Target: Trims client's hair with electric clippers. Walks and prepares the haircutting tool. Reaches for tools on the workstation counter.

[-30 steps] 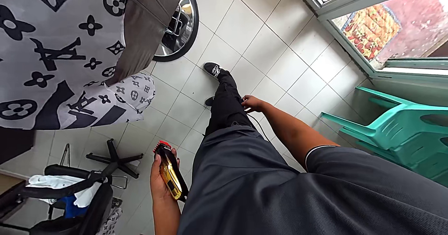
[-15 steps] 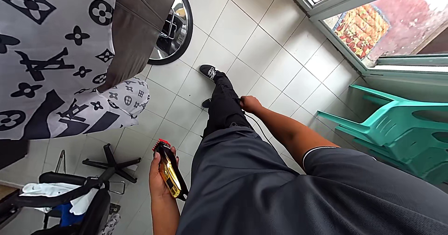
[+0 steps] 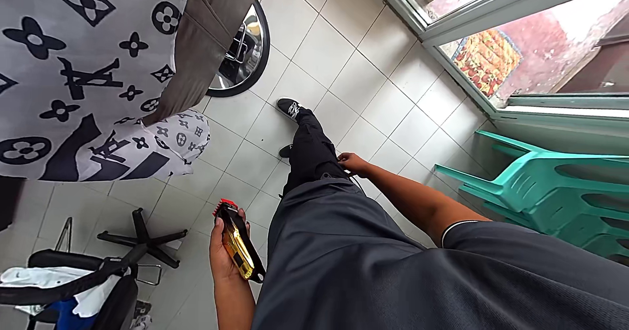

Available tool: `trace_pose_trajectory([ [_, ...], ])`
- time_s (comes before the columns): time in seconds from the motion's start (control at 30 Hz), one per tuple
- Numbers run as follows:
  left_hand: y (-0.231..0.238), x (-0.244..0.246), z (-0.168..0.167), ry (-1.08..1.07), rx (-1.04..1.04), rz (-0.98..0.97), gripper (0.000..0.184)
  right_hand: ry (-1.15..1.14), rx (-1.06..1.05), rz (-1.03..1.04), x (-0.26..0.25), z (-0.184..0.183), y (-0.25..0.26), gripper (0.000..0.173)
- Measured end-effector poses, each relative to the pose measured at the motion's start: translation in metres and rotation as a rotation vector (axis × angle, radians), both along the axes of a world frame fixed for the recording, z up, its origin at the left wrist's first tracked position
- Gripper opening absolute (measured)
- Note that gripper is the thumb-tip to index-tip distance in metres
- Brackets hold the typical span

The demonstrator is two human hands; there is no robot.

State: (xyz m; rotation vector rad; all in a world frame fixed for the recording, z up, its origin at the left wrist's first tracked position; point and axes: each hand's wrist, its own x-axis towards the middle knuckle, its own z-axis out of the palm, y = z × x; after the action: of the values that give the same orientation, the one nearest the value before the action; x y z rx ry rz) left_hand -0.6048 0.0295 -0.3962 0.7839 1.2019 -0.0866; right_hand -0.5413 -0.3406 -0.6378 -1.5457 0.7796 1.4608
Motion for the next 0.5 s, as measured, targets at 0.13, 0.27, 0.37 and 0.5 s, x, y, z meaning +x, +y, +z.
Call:
trace_pose_trajectory([
  [0.13, -0.002, -0.003, -0.001, 0.014, -0.005, -0.005, 0.033, -0.238, -0.169, 0.377, -0.004, -0.014, 0.001, 0.030],
  [0.27, 0.002, -0.007, 0.001, -0.018, -0.017, -0.004, 0.034, -0.290, -0.270, 0.518, 0.013, 0.004, -0.011, 0.034],
  [0.37, 0.005, -0.008, 0.002, 0.001, 0.007, -0.016, 0.035, -0.344, -0.274, 0.649, 0.018, 0.008, -0.022, 0.022],
  [0.5, 0.006, -0.005, 0.003, 0.001, 0.009, -0.010, 0.034, -0.406, -0.268, 0.531, 0.021, -0.009, -0.038, 0.023],
])
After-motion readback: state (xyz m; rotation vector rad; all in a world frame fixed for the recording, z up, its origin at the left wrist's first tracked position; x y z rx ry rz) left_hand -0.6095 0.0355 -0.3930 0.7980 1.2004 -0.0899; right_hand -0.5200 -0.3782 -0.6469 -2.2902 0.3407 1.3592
